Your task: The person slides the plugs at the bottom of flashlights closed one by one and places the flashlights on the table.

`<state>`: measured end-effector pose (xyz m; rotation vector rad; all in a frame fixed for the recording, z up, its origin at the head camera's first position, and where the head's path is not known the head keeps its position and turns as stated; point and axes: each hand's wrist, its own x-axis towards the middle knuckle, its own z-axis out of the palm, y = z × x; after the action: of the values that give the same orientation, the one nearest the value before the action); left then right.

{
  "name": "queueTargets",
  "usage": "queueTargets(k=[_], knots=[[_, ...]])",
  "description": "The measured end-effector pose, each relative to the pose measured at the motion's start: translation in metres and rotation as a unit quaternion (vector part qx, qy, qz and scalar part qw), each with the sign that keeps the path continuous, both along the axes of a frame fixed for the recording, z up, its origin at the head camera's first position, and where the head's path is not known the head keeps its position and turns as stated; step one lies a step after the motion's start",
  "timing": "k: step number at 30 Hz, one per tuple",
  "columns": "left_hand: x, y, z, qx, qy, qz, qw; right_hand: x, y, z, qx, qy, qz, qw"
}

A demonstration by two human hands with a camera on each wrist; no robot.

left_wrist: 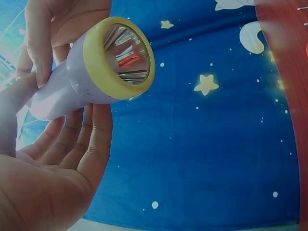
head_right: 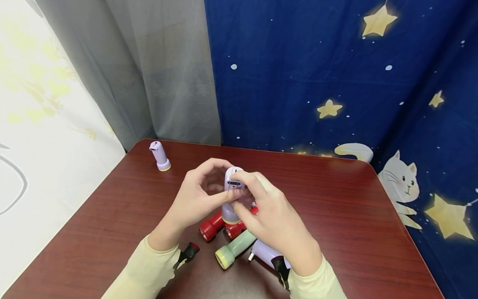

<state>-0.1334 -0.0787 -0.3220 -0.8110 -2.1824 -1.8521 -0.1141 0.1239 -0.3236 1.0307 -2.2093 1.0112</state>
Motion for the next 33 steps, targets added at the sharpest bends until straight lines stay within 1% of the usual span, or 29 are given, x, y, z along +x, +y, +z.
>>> queueTargets(k=[6,10,13,20,25,33], knots=[[0.0001,-0.0002,-0.0001,-0.004,0.005,0.002,1.0000,-0.0009,-0.0006,-0.0006,-0.005,0.024,-0.016,0.9996],[0.0003,0.0001,-0.0002,-0.008,0.008,0.001,0.9999,-0.0004,-0.0008,-0.0003,-0.008,0.026,-0.023,0.9994],[0.0006,0.0000,-0.0001,-0.007,0.008,0.002,0.9999,-0.0001,-0.0007,-0.0003,-0.007,0.023,-0.026,0.9994],[0.0007,-0.0002,0.0007,-0.010,0.008,0.001,0.9999,0.0002,-0.0013,0.0004,-0.016,0.037,-0.020,0.9990],[0.0019,-0.0007,0.0014,-0.017,0.013,0.003,0.9998,0.0008,-0.0015,0.0004,-0.021,0.026,-0.013,0.9994],[0.0032,-0.0007,0.0020,-0.022,0.019,0.002,0.9996,0.0012,-0.0014,0.0002,-0.021,0.023,-0.016,0.9994]])
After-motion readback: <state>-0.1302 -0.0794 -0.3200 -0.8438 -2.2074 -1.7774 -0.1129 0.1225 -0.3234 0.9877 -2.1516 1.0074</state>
